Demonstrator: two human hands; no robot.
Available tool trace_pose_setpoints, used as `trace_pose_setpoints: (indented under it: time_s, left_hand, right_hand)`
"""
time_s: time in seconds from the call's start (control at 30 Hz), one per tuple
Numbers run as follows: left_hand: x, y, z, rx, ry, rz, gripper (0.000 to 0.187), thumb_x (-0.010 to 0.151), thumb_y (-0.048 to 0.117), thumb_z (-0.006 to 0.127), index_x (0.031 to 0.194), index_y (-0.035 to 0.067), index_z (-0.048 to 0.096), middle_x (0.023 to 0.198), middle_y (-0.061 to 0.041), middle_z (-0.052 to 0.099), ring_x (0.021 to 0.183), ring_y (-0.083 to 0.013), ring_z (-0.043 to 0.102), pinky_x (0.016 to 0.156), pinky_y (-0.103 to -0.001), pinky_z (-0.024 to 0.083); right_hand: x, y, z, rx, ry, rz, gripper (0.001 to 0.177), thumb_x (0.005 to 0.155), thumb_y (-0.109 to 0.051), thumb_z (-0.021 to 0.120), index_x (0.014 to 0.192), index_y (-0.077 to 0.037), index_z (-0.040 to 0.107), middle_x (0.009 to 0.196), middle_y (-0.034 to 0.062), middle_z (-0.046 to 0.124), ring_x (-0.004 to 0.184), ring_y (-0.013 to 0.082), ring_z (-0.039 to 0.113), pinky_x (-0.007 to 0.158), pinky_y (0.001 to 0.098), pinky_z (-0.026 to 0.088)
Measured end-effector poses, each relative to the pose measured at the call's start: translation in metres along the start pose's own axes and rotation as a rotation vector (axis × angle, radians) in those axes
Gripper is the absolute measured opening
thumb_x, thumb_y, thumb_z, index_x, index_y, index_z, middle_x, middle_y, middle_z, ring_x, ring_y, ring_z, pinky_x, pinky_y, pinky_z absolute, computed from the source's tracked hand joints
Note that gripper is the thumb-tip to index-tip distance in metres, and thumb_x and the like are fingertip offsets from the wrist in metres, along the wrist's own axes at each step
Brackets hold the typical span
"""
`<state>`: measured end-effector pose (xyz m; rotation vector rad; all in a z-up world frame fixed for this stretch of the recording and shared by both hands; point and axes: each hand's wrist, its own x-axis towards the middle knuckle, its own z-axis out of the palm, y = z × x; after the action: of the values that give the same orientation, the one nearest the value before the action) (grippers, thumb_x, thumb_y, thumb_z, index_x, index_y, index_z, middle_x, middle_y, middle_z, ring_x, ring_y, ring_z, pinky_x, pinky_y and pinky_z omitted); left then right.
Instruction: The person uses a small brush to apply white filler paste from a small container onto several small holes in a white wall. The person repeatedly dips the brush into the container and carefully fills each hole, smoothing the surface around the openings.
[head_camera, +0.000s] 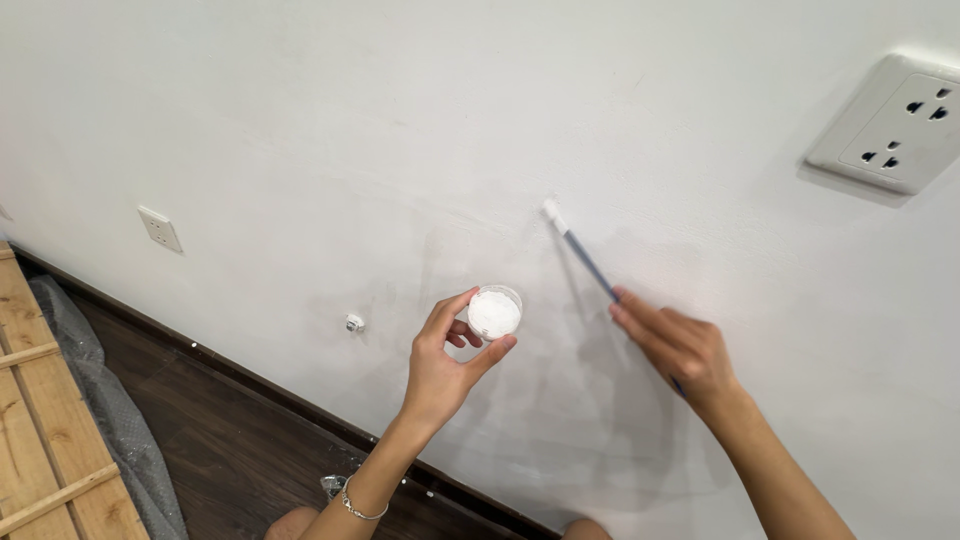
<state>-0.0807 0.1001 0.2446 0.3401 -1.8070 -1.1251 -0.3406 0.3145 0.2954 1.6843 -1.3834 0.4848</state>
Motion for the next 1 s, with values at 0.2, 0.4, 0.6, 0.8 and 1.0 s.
trace_pose_setpoints:
  time_s: [0.2,0.4,0.6,0.8,1.0]
  left_hand:
    - [0.002,0.000,0.001,0.012,-0.014,-0.016,0.075,0.084,0.038,0.096,0.147,0.009,0.070,0.130,-0.004,0.076,0.089,-0.0119,0.071,0.081,-0.031,0.056]
    - [-0.001,0.001,-0.001,0.014,-0.001,-0.014,0.074,0.084,0.039,0.096,0.147,0.009,0.069,0.130,-0.004,0.077,0.089,-0.0117,0.072,0.081,-0.031,0.057]
    - [0.001,0.005,-0.002,0.009,-0.003,-0.008,0.076,0.084,0.038,0.096,0.149,0.009,0.068,0.133,-0.005,0.076,0.089,-0.0120,0.071,0.082,-0.031,0.056]
    - [0.002,0.003,-0.004,0.023,0.002,-0.004,0.075,0.084,0.039,0.096,0.148,0.010,0.069,0.132,-0.004,0.077,0.089,-0.0119,0.072,0.081,-0.031,0.056]
    - [-0.001,0.005,-0.005,0.018,0.003,0.005,0.076,0.084,0.039,0.096,0.149,0.010,0.069,0.131,-0.004,0.076,0.090,-0.0120,0.072,0.081,-0.031,0.057]
  right_hand:
    - [-0.007,0.010,0.002,0.050,0.088,-0.026,0.035,0.099,0.000,0.082,0.133,-0.011,0.079,0.143,0.0075,0.077,0.068,0.0074,0.065,0.057,0.0252,0.057]
    - [-0.007,-0.004,-0.009,-0.066,-0.066,-0.150,0.046,0.084,0.012,0.078,0.125,-0.005,0.085,0.134,0.0063,0.082,0.058,0.0130,0.061,0.053,0.0303,0.057]
    - [0.004,0.005,-0.007,0.039,0.050,-0.010,0.030,0.094,0.005,0.083,0.123,-0.004,0.083,0.137,0.0111,0.080,0.060,0.0104,0.062,0.052,0.0280,0.054]
    - [0.002,0.011,-0.001,0.027,0.090,-0.107,0.026,0.094,-0.004,0.086,0.120,-0.006,0.084,0.133,0.0106,0.081,0.059,0.0087,0.064,0.050,0.0264,0.054]
    - [-0.001,0.005,-0.002,-0.043,-0.057,-0.146,0.032,0.092,0.002,0.080,0.122,-0.008,0.087,0.133,0.0047,0.084,0.055,0.0084,0.063,0.051,0.0271,0.058]
